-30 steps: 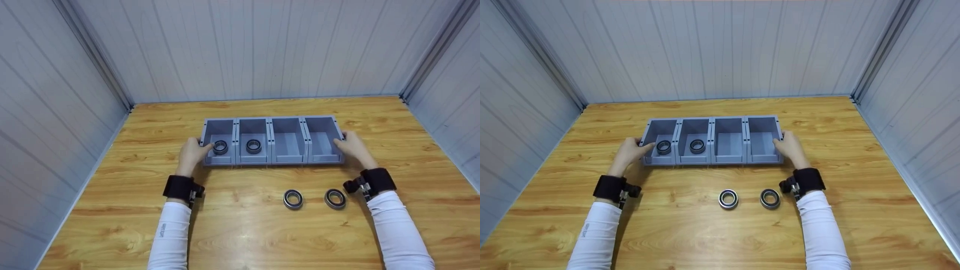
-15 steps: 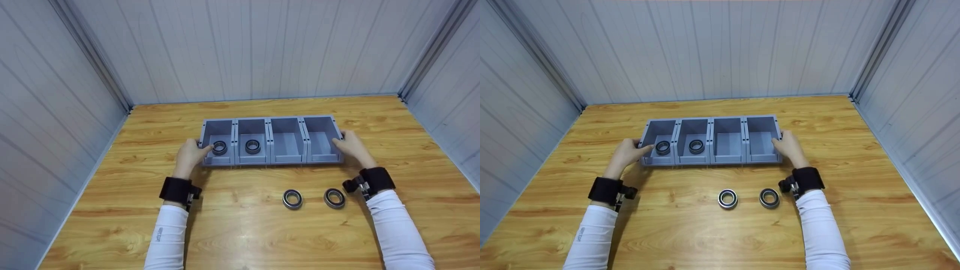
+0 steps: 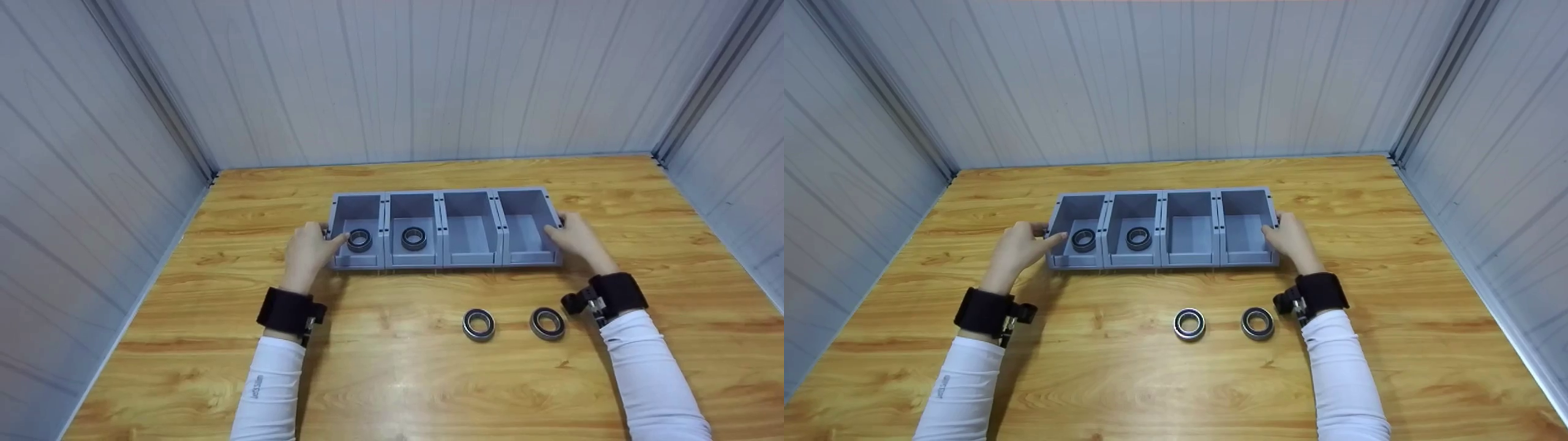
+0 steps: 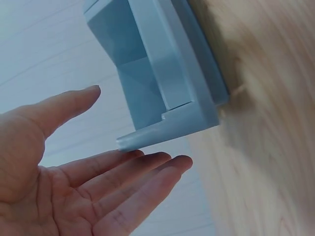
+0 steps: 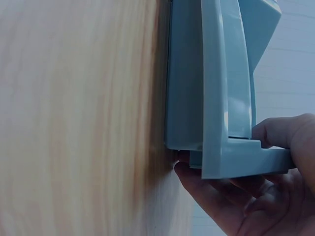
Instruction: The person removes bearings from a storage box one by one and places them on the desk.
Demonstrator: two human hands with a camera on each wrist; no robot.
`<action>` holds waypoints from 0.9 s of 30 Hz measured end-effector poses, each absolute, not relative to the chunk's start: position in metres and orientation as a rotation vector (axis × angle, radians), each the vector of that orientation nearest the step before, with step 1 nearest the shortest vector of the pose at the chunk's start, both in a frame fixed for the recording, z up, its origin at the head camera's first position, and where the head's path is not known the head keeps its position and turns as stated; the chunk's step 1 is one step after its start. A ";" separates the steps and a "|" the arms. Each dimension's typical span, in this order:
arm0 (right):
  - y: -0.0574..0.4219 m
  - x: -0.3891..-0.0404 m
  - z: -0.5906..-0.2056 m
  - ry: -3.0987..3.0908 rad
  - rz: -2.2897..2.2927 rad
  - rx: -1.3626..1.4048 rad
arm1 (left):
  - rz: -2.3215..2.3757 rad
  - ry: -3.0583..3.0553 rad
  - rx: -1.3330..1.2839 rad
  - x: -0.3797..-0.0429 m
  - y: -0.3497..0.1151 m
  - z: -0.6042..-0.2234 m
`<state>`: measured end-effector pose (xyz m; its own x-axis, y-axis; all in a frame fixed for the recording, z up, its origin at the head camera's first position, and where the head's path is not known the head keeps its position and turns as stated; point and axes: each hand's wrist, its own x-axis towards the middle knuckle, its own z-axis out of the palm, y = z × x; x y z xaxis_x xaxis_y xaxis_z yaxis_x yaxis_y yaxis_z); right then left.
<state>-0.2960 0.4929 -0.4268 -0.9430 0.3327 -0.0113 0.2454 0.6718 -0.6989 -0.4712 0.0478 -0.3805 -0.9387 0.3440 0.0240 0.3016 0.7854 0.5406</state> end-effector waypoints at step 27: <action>0.493 -0.295 -0.425 -2.777 1.136 -0.502 | 0.705 2.939 0.779 -0.447 0.073 -0.351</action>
<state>-0.2947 0.4929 -0.4251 -0.9408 0.3376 -0.0323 0.2634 0.6675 -0.6964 -0.4470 0.0730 -0.3505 -0.8753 0.4744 0.0935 0.4652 0.7734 0.4306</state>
